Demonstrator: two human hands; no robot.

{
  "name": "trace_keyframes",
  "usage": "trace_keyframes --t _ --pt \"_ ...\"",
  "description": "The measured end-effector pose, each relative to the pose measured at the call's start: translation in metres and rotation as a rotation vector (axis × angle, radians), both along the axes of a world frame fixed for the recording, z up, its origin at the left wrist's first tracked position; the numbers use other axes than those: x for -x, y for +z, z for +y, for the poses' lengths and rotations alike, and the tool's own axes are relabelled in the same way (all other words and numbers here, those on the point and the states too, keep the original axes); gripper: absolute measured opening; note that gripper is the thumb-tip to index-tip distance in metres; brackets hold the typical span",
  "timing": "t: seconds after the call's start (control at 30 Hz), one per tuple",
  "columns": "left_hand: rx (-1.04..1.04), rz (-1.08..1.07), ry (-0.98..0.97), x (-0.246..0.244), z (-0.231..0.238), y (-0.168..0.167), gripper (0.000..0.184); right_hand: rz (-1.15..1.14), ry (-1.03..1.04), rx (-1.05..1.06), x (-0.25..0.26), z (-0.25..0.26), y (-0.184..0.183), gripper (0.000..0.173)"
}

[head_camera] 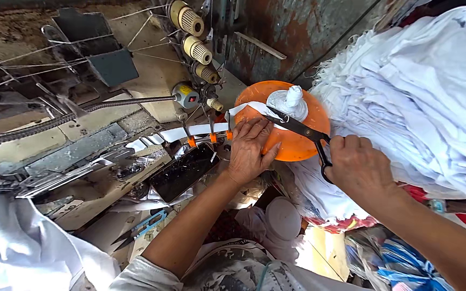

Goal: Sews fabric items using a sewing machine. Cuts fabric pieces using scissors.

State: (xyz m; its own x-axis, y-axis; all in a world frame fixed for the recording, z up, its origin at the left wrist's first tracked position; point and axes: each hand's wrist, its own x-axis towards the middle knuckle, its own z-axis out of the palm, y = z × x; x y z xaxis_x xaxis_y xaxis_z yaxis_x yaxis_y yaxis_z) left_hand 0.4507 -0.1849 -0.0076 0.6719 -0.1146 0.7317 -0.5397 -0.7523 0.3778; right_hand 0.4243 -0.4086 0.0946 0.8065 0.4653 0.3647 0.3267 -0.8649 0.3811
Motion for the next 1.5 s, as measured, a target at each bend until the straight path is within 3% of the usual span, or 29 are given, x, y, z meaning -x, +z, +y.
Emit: trace_keyframes --t 0.43,0.67,1.0,1.5 --pt "-0.048 0.035 0.016 0.002 -0.001 0.007 0.054 0.076 0.075 -0.003 0.000 -0.008 0.008 0.020" --pt "-0.046 0.017 0.021 0.000 -0.002 0.002 0.055 0.113 -0.045 -0.105 0.007 -0.020 0.013 0.046" --pt "-0.005 0.061 0.052 0.005 -0.007 0.003 0.054 0.042 -0.053 -0.074 0.011 0.001 0.001 0.034" --pt "-0.043 0.045 0.083 0.007 -0.011 0.003 0.055 0.079 -0.187 0.058 0.009 0.028 -0.001 0.031"
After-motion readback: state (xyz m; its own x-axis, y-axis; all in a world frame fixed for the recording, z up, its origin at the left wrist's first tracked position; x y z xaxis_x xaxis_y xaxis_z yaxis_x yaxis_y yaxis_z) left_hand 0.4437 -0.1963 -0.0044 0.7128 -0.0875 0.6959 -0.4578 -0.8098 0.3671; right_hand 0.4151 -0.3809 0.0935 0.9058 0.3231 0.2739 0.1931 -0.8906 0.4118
